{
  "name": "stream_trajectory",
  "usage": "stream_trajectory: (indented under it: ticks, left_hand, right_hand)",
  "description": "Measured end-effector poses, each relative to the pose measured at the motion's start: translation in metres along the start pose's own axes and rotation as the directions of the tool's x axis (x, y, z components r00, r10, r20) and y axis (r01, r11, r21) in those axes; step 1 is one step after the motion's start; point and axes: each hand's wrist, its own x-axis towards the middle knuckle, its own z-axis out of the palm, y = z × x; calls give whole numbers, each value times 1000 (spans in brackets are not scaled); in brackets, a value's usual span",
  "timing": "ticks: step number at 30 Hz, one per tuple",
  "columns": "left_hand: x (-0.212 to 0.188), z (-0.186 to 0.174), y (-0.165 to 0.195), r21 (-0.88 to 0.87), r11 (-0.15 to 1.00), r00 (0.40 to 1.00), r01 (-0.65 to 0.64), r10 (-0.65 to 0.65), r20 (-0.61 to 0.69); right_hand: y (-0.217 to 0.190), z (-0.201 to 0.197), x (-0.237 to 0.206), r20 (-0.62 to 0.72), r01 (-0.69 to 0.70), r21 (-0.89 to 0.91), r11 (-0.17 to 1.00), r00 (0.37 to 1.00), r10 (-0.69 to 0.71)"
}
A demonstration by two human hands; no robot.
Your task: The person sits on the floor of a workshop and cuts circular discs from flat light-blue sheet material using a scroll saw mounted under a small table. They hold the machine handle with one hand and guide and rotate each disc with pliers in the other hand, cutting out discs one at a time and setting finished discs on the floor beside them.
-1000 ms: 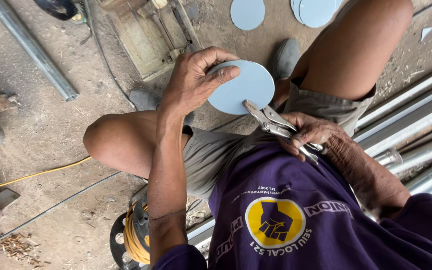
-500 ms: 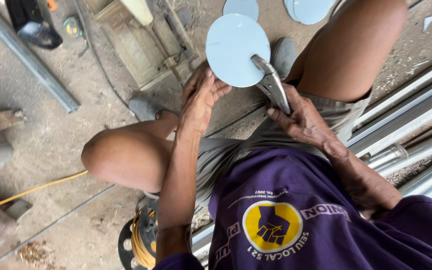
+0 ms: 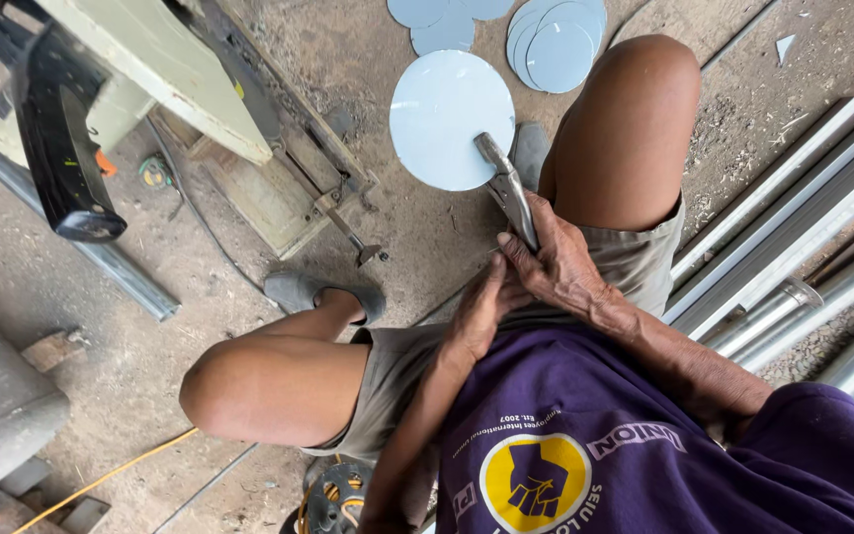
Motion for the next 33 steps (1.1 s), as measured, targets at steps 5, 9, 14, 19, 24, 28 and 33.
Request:
stream_trajectory:
  ticks: [5,9,14,19,24,28,33]
  left_hand:
    - [12,-10,-20,9,1000,999,-30,30,36]
    - [20,-17,-25,-102,990,995,-93,96,24]
    - [22,-15,-21,-20,976,974,-216,214,-78]
    - [22,-14,-8,332,908,876,-254,362,-319]
    - [41,-2,-7,720,637,717,-276,635,-288]
    - [76,2,10,856,476,788,-201,598,-147]
    - [144,14,57,578,795,920,182,69,-385]
  right_hand:
    - [-1,8,3,-52,93,-49,994,994,-95]
    - [-5,19,3,-88,121,-56,991,988,-125]
    - [-7,31,1,-34,-15,15,1000,999,15]
    - [6,36,1,-35,-67,36,997,997,69]
    - [34,44,12,29,-345,180,921,938,346]
    - [61,40,34,-81,-432,269,861,881,467]
    - [91,14,78,-350,-234,202,951,890,294]
